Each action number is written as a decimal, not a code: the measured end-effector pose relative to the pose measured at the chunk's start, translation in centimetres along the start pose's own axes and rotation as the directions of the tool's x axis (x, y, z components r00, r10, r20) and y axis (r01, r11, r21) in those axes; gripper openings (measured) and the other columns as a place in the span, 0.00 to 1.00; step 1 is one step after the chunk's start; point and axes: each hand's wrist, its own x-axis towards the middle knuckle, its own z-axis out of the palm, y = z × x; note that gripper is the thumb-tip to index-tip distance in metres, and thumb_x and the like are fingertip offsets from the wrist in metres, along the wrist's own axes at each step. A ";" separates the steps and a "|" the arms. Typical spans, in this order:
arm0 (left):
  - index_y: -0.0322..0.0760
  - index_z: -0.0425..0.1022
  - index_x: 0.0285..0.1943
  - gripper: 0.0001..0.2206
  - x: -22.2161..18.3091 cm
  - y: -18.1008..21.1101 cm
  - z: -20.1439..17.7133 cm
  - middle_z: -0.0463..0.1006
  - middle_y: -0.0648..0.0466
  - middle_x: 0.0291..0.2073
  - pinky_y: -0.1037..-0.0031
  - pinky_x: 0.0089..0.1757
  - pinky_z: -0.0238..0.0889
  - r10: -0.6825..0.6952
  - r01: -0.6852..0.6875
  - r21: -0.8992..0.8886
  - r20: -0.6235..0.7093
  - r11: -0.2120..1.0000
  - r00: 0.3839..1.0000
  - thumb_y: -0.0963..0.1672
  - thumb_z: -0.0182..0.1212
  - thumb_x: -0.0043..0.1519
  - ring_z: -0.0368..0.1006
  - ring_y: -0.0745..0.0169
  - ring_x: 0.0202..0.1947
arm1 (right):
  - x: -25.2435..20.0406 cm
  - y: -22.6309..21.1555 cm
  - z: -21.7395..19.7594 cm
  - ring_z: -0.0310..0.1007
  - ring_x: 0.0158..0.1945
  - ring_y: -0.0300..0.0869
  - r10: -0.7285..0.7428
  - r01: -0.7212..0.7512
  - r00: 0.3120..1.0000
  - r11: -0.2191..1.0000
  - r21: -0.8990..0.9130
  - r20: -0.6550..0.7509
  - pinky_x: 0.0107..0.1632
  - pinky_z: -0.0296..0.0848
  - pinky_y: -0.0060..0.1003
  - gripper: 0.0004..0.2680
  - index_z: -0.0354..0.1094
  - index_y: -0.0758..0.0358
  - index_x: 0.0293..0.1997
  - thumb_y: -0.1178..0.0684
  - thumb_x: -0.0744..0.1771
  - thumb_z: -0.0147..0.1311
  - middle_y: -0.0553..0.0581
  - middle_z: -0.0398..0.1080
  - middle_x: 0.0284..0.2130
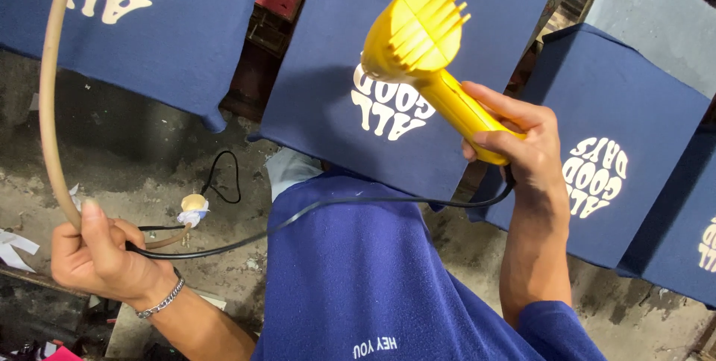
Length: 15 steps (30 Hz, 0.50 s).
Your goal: Using a handheld heat gun to dry and cure ink on screen-printed fabric panels
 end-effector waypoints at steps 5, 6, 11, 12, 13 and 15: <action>0.38 0.57 0.31 0.23 0.1 0.1 -0.2 0.54 0.56 0.12 0.67 0.43 0.65 0.044 -0.045 0.022 0.018 0.999 0.999 0.44 0.66 0.78 0.55 0.64 0.15 | 0.5 0.4 -1.4 0.70 0.23 0.43 -0.038 0.037 0.996 0.999 -0.017 -0.080 0.30 0.72 0.29 0.23 0.70 0.67 0.62 0.60 0.59 0.55 0.62 0.74 0.38; 0.39 0.57 0.31 0.24 0.1 0.1 -0.2 0.54 0.56 0.12 0.66 0.45 0.66 0.056 -0.057 0.030 0.020 0.998 0.998 0.45 0.66 0.78 0.55 0.65 0.15 | 0.7 0.5 -1.8 0.71 0.23 0.43 -0.049 0.042 0.989 0.998 -0.052 -0.138 0.30 0.73 0.29 0.23 0.70 0.65 0.63 0.60 0.59 0.55 0.61 0.75 0.41; 0.38 0.57 0.31 0.22 0.1 -0.2 -0.2 0.54 0.55 0.13 0.68 0.43 0.63 0.009 -0.009 -0.004 0.015 1.000 1.000 0.44 0.66 0.76 0.54 0.65 0.15 | 0.1 0.6 -2.0 0.71 0.23 0.43 -0.055 0.052 0.993 0.998 -0.038 -0.100 0.30 0.73 0.29 0.23 0.69 0.65 0.63 0.59 0.59 0.54 0.64 0.74 0.42; 0.38 0.58 0.32 0.22 0.2 -0.3 -0.2 0.53 0.56 0.13 0.69 0.43 0.63 0.003 -0.003 -0.006 0.010 1.000 1.000 0.45 0.66 0.76 0.55 0.65 0.15 | -0.1 0.9 -2.0 0.72 0.24 0.43 -0.048 0.048 0.997 0.999 0.002 -0.068 0.28 0.73 0.28 0.23 0.70 0.65 0.62 0.59 0.59 0.56 0.65 0.74 0.37; 0.38 0.58 0.32 0.22 0.2 -0.2 -0.2 0.53 0.56 0.13 0.69 0.43 0.63 0.002 -0.002 -0.005 0.011 1.000 1.000 0.45 0.66 0.76 0.55 0.65 0.15 | -0.5 0.8 -2.0 0.72 0.24 0.43 -0.047 0.047 0.997 0.999 0.002 -0.069 0.28 0.73 0.28 0.23 0.70 0.65 0.62 0.59 0.59 0.56 0.65 0.74 0.37; 0.38 0.56 0.32 0.23 0.2 -0.1 -0.4 0.53 0.55 0.13 0.68 0.39 0.60 0.032 -0.032 0.021 0.029 0.999 0.999 0.44 0.65 0.78 0.54 0.64 0.15 | -1.3 0.5 -1.9 0.68 0.22 0.44 -0.018 0.018 1.000 1.000 0.000 -0.012 0.29 0.66 0.31 0.22 0.70 0.70 0.61 0.59 0.59 0.55 0.65 0.72 0.31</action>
